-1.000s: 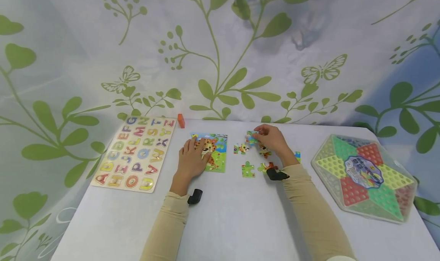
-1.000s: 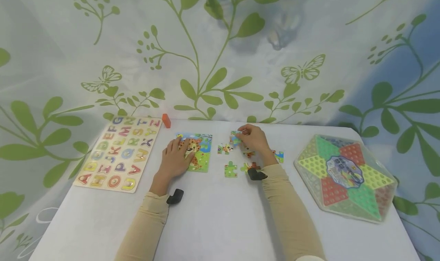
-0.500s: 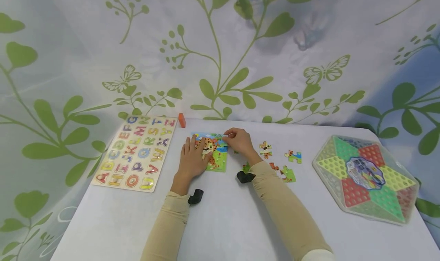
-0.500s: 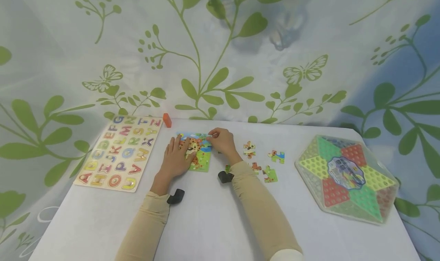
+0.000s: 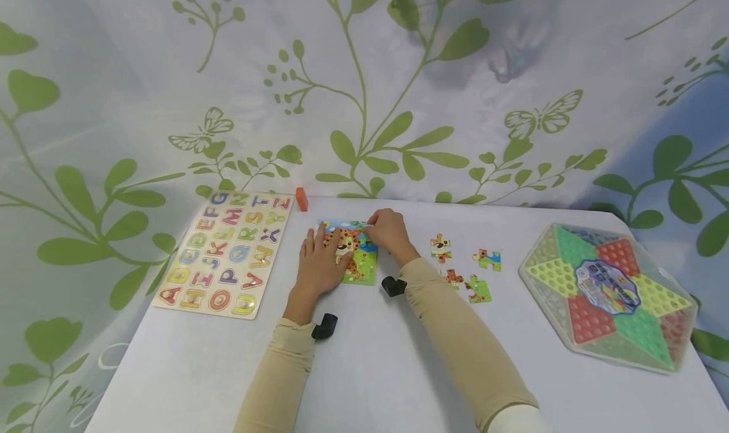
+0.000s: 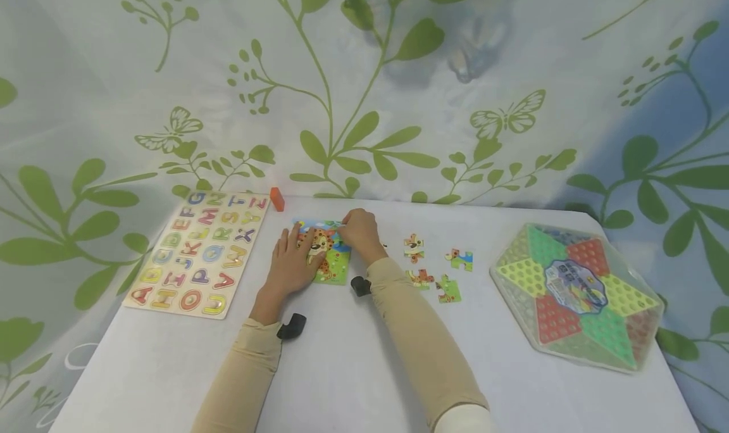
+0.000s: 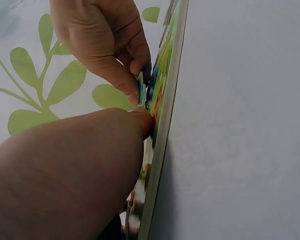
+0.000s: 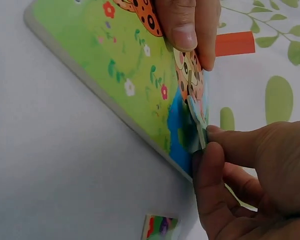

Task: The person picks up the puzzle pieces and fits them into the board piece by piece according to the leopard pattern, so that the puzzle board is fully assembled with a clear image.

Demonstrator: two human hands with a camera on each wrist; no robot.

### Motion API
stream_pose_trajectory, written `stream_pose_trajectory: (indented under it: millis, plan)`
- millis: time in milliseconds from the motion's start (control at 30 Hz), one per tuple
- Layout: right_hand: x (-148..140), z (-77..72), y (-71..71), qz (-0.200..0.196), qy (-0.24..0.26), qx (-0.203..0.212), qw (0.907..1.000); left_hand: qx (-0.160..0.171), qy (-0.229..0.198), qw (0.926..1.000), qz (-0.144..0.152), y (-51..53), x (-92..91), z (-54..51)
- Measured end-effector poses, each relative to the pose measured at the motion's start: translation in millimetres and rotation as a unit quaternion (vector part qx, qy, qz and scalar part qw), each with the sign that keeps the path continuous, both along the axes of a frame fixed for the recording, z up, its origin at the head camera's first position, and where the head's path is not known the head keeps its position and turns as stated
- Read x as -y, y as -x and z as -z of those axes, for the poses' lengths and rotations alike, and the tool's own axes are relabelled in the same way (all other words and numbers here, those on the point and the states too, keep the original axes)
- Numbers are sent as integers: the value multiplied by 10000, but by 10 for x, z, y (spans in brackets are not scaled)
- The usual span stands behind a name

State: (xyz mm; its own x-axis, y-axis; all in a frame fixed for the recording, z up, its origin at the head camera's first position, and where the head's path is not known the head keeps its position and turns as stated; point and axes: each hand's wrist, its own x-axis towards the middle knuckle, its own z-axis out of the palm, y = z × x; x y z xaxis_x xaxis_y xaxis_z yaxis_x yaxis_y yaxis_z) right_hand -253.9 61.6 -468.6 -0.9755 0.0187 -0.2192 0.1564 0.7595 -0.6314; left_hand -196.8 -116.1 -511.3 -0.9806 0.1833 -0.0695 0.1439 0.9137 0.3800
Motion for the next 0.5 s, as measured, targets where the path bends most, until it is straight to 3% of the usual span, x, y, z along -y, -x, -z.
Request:
stream_pose_trajectory:
  millis: [200, 500]
  plan:
    - [29, -44, -13, 1, -324, 25, 9995, 13, -37, 10000, -19, -32, -11, -20]
    - [30, -17, -20, 91, -244, -156, 9995, -59, -51, 10000, -43, -17, 7, -26]
